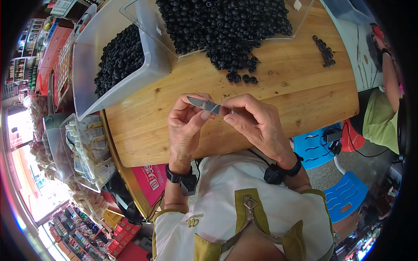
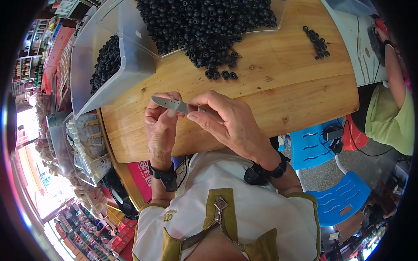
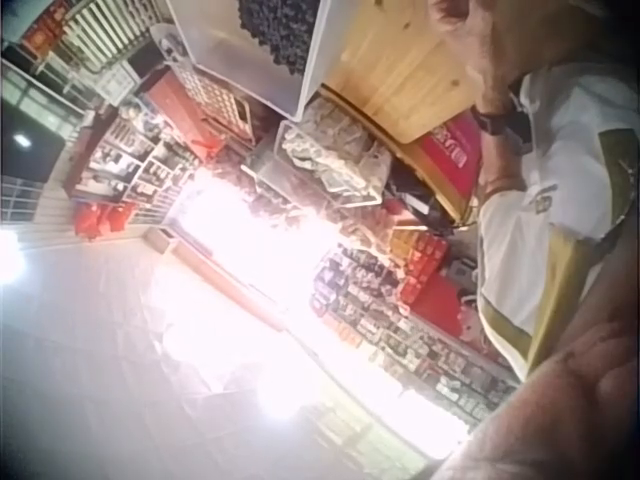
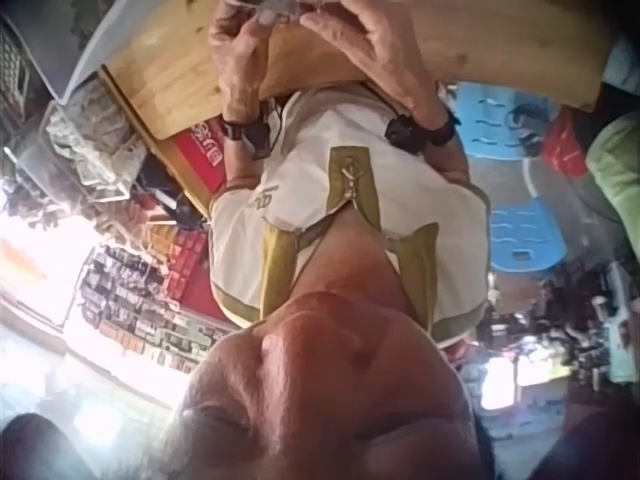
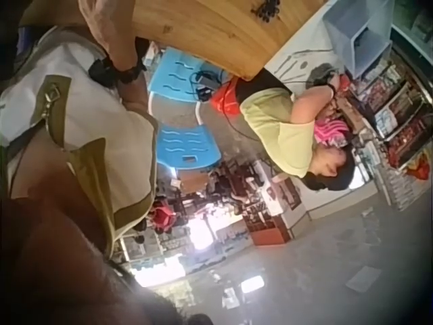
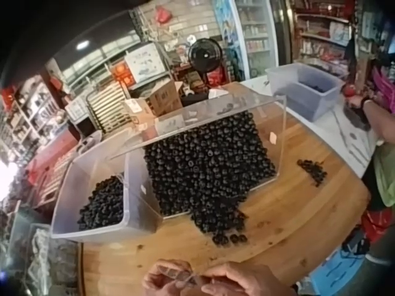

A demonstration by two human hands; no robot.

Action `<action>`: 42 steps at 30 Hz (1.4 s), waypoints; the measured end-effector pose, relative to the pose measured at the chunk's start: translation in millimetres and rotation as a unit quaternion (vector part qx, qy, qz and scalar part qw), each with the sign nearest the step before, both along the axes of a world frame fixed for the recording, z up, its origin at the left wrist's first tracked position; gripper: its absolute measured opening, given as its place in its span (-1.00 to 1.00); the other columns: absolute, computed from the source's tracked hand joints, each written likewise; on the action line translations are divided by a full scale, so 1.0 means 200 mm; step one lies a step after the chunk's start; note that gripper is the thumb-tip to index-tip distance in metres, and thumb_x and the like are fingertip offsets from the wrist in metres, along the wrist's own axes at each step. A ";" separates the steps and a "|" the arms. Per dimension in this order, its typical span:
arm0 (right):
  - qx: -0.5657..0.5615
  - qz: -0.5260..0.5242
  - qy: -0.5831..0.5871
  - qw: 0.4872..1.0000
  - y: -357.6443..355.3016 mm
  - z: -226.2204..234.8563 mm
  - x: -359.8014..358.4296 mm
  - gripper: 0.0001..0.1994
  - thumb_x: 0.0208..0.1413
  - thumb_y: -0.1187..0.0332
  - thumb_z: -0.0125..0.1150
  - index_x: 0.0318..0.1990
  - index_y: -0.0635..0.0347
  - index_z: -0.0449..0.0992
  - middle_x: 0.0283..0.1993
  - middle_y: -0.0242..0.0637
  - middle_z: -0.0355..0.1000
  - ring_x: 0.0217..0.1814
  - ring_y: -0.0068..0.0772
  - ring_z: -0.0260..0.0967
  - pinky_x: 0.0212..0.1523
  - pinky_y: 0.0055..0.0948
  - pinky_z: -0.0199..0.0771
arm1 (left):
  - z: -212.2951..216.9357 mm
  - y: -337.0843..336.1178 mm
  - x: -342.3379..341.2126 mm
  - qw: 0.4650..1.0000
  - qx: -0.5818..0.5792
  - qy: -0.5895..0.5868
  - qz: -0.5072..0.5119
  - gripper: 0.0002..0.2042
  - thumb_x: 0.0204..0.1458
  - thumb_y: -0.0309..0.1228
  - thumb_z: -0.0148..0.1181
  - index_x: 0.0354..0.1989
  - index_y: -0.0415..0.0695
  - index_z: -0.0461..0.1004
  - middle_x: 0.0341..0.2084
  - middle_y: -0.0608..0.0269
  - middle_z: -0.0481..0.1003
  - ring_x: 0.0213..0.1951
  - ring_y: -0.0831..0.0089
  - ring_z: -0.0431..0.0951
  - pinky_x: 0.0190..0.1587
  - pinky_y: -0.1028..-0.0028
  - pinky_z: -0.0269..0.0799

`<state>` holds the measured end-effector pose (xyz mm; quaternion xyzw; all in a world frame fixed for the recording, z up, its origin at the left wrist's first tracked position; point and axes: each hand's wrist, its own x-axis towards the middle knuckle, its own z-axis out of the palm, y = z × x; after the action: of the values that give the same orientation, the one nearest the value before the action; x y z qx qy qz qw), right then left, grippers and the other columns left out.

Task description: The person picks up black plastic parts from a pile, trims them with a knife, and places them into a container. After wiping their arm and the knife with a cloth, they resume trimming the parts and sorting them into the container.

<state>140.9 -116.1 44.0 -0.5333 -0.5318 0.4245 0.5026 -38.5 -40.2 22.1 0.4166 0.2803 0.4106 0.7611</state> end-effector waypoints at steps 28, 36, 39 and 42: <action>-0.047 -0.166 -0.054 0.983 -0.01 -0.09 0.15 -0.79 0.28 0.36 0.10 -0.02 0.23 0.49 -0.37 -0.54 0.37 -0.37 -0.71 0.24 -0.34 -0.66 0.26 | 0.26 0.14 -0.27 0.946 0.264 0.028 0.186 -0.79 -0.06 -0.72 0.21 -0.23 -0.27 0.44 -0.27 0.08 0.48 -0.31 0.46 0.51 -0.23 0.50 0.48; -0.067 -0.175 0.024 0.982 -0.02 -0.16 0.10 -0.82 0.29 0.35 0.11 -0.06 0.22 0.48 -0.43 -0.57 0.28 -0.43 -0.79 0.13 -0.45 -0.73 0.09 | 0.44 0.43 -0.46 0.804 0.353 0.254 0.406 -0.70 0.00 -0.76 0.21 -0.07 -0.24 0.48 -0.18 0.28 0.51 -0.25 0.61 0.51 -0.11 0.60 0.42; -0.070 -0.177 0.051 0.980 0.00 -0.17 0.10 -0.83 0.30 0.37 0.10 -0.04 0.22 0.46 -0.37 -0.55 0.29 -0.35 -0.77 0.16 -0.36 -0.73 0.18 | 0.38 0.27 -0.36 0.907 0.298 0.175 0.243 -0.72 0.01 -0.72 0.23 -0.08 -0.27 0.49 -0.18 0.30 0.51 -0.26 0.60 0.50 -0.12 0.62 0.39; -0.075 -0.173 0.058 0.980 0.01 -0.16 0.10 -0.82 0.30 0.38 0.09 -0.03 0.22 0.46 -0.35 -0.55 0.30 -0.33 -0.77 0.18 -0.33 -0.73 0.21 | 0.27 0.17 -0.17 0.916 0.266 0.282 0.105 -0.81 0.05 -0.62 0.24 -0.14 -0.26 0.52 -0.23 0.27 0.52 -0.26 0.54 0.50 -0.17 0.58 0.39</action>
<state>161.2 -113.5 11.6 -0.6280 -0.3684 0.4002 0.5565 -73.3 -6.8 75.3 0.6709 0.4057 0.4126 0.4638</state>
